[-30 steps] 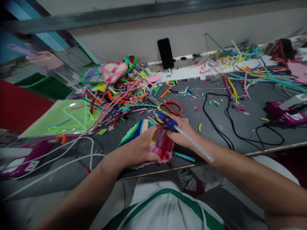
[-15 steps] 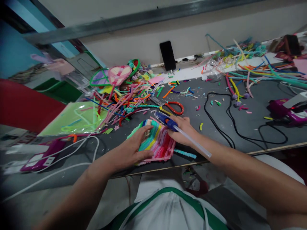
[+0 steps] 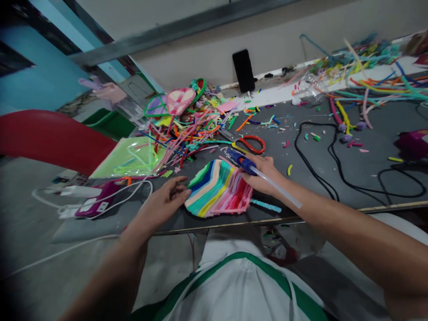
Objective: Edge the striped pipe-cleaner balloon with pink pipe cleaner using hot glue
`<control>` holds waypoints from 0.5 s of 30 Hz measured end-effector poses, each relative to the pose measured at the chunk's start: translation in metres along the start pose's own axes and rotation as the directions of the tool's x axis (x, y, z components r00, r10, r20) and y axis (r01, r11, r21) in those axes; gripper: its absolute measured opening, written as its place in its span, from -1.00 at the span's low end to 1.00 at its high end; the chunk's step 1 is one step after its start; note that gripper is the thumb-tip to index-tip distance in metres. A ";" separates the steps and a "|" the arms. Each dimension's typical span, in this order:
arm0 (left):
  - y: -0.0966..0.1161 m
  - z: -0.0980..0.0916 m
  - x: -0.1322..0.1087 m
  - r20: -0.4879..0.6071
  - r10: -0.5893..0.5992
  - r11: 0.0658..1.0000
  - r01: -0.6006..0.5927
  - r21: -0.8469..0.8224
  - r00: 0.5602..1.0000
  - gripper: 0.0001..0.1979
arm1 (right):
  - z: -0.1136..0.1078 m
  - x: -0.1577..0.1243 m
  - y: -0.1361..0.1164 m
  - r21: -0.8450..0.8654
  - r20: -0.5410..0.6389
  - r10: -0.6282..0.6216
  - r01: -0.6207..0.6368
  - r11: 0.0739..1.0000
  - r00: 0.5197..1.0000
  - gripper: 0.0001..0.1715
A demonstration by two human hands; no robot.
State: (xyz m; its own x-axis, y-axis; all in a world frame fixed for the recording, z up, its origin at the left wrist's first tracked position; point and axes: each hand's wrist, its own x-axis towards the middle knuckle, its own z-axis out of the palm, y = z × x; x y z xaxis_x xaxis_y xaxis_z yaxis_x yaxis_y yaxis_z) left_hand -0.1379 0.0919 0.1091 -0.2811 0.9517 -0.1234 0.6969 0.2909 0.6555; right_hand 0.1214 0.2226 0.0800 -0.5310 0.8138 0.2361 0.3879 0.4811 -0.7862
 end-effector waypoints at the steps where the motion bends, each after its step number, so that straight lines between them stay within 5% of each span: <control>1: 0.003 0.003 -0.001 0.022 -0.028 0.996 0.029 -0.080 0.999 -0.45 | 0.000 0.000 0.001 0.002 -0.003 -0.003 0.003 1.000 1.000 -0.81; 7: 0.018 0.014 0.002 0.076 -0.121 0.896 0.142 -0.421 0.990 -0.36 | 0.004 -0.001 0.009 -0.004 -0.031 -0.039 0.039 0.999 0.999 -0.78; 15: 0.012 0.018 0.010 0.079 -0.199 0.780 0.207 -0.591 0.977 -0.41 | -0.002 -0.002 0.000 0.046 -0.016 -0.015 0.016 0.999 1.000 -0.76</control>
State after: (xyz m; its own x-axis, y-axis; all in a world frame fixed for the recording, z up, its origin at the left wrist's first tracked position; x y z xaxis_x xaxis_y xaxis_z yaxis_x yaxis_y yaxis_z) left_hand -0.1200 0.1071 0.1021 -0.3610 0.8794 -0.3103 0.0950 0.3657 0.9259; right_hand 0.1246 0.2216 0.0805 -0.5245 0.8117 0.2572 0.3446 0.4786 -0.8076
